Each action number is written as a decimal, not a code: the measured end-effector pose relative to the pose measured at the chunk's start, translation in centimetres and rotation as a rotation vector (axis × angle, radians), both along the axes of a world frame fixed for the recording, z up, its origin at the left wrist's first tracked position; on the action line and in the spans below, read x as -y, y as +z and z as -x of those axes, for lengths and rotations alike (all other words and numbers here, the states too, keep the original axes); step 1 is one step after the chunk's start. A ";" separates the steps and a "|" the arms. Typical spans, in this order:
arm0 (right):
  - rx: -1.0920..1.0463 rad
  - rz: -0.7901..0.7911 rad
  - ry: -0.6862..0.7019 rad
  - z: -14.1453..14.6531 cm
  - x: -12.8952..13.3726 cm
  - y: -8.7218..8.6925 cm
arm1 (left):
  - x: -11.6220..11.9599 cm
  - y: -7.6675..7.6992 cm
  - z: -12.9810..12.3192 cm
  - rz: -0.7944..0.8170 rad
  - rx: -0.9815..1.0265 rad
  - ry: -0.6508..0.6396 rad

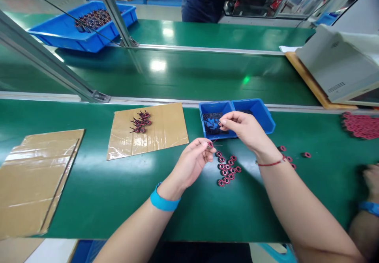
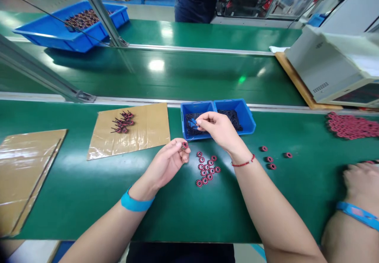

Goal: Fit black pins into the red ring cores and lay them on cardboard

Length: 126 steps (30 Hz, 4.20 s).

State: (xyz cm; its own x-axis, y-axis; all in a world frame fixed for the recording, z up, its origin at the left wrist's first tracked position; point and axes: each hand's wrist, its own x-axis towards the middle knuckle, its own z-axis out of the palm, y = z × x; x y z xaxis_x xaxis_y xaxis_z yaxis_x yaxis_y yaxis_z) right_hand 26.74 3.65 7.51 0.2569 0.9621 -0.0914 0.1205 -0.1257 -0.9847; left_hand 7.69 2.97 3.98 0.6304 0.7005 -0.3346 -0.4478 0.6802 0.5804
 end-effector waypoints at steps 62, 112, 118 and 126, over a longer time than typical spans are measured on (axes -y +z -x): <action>-0.201 -0.134 -0.165 2.4 7.5 0.0 | 1.1 0.3 -0.2 -0.036 0.037 -0.106; 0.858 0.059 0.245 1.5 0.1 -1.7 | 0.6 0.3 -0.1 0.050 0.077 -0.065; 1.063 0.244 0.416 2.2 -4.3 -2.1 | -0.1 0.0 -0.3 0.139 0.053 0.046; 1.017 0.069 0.261 0.9 -3.0 -0.8 | 0.1 0.0 -0.3 0.153 0.054 0.046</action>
